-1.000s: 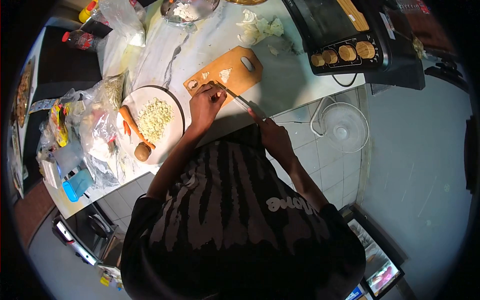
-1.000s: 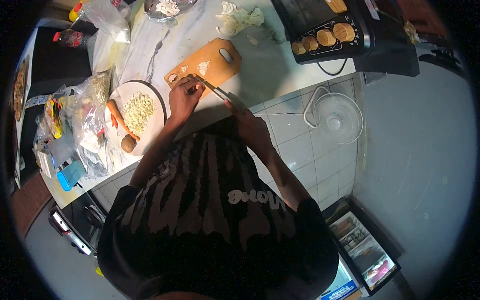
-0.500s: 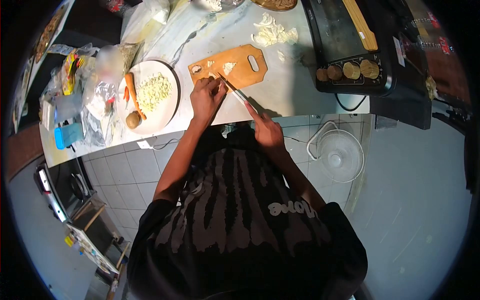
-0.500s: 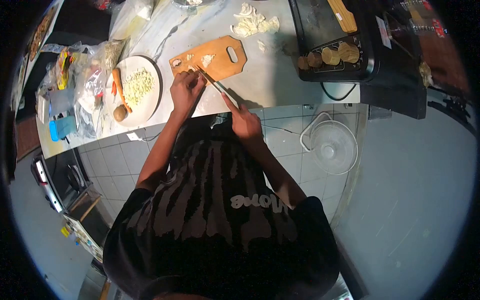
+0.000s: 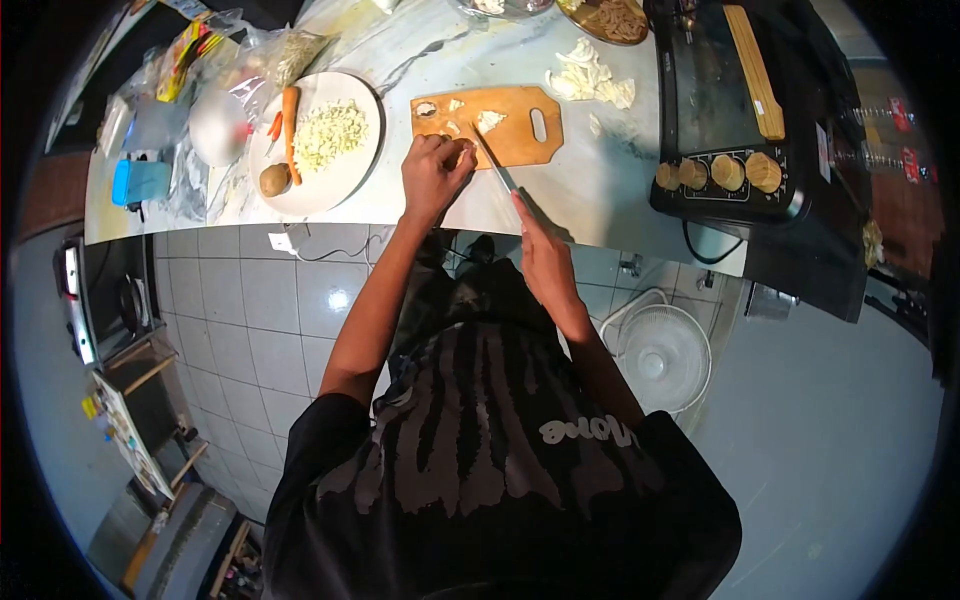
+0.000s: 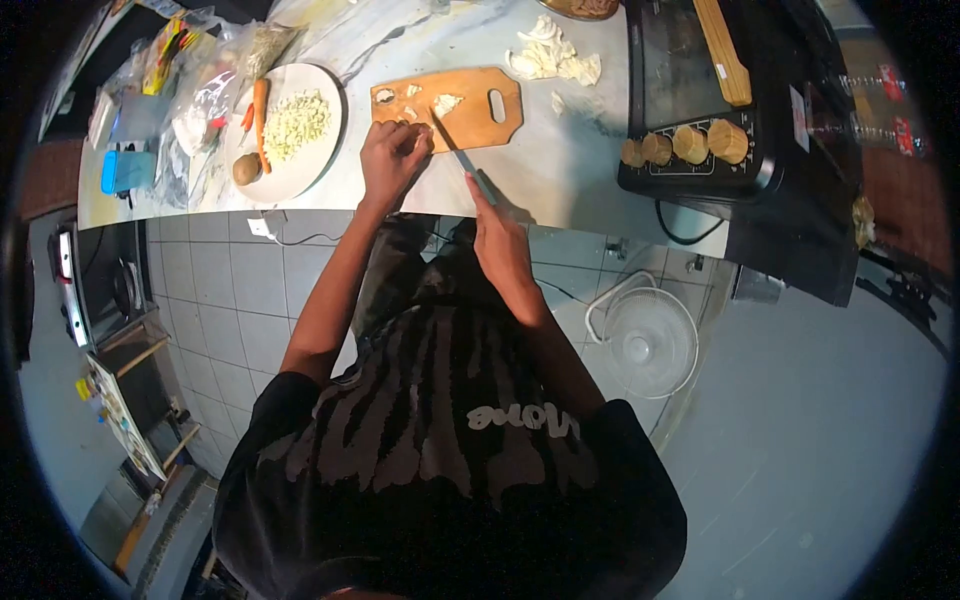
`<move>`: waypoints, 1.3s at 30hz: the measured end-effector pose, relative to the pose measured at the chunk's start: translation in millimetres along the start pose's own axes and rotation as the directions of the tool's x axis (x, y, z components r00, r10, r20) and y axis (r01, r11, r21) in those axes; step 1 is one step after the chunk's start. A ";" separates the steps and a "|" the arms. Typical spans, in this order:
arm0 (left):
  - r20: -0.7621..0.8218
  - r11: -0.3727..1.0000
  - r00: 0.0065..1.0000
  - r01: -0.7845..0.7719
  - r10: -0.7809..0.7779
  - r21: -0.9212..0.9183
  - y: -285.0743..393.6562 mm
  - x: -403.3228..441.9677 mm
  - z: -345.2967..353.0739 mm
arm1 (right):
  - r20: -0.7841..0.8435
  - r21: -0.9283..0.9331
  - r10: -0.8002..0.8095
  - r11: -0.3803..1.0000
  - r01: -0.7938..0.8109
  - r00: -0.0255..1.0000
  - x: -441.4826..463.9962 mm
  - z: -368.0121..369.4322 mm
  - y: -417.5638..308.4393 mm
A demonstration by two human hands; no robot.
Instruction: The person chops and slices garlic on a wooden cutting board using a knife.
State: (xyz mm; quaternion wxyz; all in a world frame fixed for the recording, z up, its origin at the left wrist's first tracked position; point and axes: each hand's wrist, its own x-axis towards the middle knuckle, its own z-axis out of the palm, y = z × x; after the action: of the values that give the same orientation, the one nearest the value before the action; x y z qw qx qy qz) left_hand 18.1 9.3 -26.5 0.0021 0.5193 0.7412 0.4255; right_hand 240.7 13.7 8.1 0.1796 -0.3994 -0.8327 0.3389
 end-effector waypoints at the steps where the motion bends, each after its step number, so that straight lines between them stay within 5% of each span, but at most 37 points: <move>1: -0.012 1.000 1.000 0.004 -0.004 0.000 -0.8 0.1 0.1 | 0.003 0.002 -0.010 1.000 0.010 1.000 -0.5 2.8 5.6; 10: 0.072 0.991 0.993 0.100 -0.094 -0.090 -7.5 0.9 -2.0 | 0.055 0.133 -0.003 0.991 -0.004 0.998 3.4 -7.4 -2.5; 19: 0.036 0.982 0.996 0.090 -0.085 -0.166 -13.1 -2.6 -3.9 | 0.236 0.222 0.137 0.956 -0.190 0.962 1.1 -11.3 -10.0; 24: -0.010 0.974 0.999 0.027 -0.030 -0.224 -18.1 -5.0 -4.1 | 0.132 0.079 -0.026 0.997 0.015 0.991 -1.6 0.4 -4.7; 26: 0.007 0.975 0.999 0.043 -0.042 -0.217 -19.1 -6.7 -3.5 | 0.068 -0.132 -0.127 0.982 0.135 0.990 1.2 4.9 -1.3; 30: -0.004 0.978 0.998 0.060 -0.062 -0.200 -17.0 -9.9 -5.1 | 0.089 -0.310 -0.123 0.940 0.145 0.988 -1.7 -0.3 3.7; 32: -0.015 0.981 0.997 0.075 -0.079 -0.181 -12.5 -10.7 -8.6 | 0.116 -0.283 -0.177 0.938 0.203 0.977 -1.9 -7.6 7.3; 34: -0.006 0.988 0.995 0.099 -0.100 -0.122 -5.2 -12.3 -9.1 | 0.250 -0.229 -0.013 0.971 0.072 0.968 1.5 -22.3 5.3; 39: -0.179 0.980 0.965 0.196 -0.192 0.007 11.2 -23.7 9.8 | 0.370 -0.110 -0.167 0.969 0.221 0.914 17.8 -42.8 35.0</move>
State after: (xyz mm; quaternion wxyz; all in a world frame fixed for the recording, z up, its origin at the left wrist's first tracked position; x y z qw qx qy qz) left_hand 41.9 -1.7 -36.1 -0.0287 0.4042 0.7909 0.4585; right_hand 273.1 61.5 14.0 0.0275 -0.2587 -0.9100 0.3228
